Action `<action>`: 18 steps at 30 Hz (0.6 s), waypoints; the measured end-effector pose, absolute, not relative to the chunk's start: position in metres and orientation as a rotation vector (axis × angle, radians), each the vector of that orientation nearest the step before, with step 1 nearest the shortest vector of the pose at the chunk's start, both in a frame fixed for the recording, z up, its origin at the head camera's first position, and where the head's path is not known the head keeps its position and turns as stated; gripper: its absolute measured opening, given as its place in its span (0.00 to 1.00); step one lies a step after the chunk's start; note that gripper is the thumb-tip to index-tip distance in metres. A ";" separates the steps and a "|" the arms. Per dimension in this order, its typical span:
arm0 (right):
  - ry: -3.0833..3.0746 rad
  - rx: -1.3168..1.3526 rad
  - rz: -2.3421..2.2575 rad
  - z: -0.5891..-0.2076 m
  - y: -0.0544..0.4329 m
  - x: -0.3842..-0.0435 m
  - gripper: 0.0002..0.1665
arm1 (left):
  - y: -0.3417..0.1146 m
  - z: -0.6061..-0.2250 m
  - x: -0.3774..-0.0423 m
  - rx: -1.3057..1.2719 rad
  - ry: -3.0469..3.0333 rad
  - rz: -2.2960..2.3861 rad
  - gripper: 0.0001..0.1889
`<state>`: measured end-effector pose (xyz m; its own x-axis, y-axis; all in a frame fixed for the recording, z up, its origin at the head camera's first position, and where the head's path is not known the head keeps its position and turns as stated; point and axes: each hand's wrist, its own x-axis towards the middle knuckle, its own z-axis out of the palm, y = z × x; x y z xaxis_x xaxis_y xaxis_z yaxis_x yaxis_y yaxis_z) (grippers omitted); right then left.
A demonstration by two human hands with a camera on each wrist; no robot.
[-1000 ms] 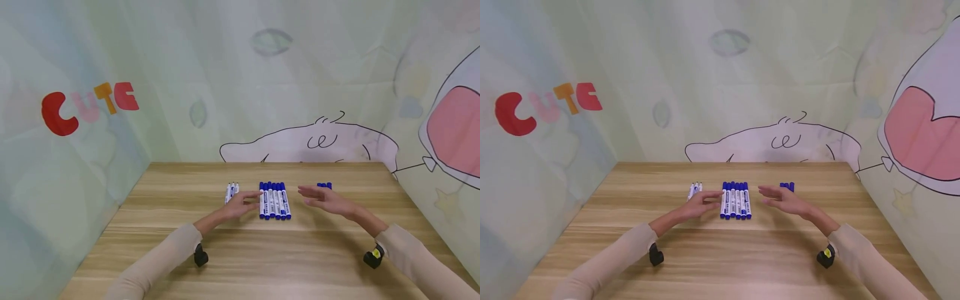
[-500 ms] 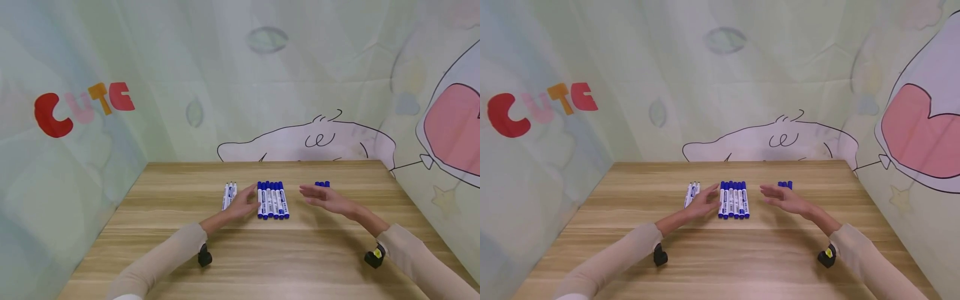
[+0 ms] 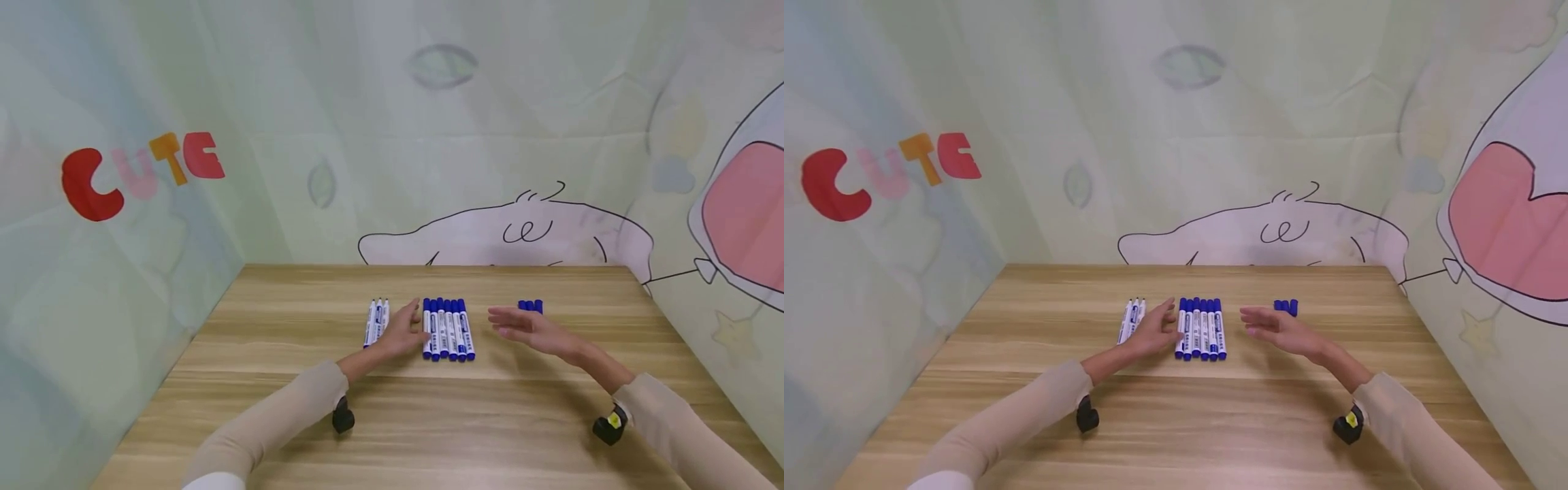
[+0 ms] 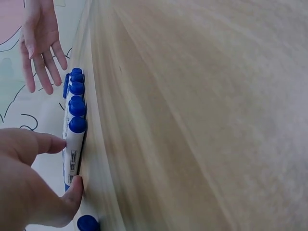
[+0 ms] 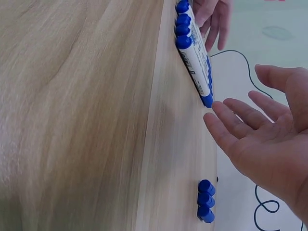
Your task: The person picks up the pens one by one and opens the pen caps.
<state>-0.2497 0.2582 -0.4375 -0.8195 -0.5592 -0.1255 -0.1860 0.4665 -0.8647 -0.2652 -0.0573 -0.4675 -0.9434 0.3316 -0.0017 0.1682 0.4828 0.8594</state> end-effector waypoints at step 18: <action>2.297 -0.609 -1.319 -0.442 0.264 -0.248 0.35 | -0.057 -0.461 -0.272 0.451 2.744 1.211 0.11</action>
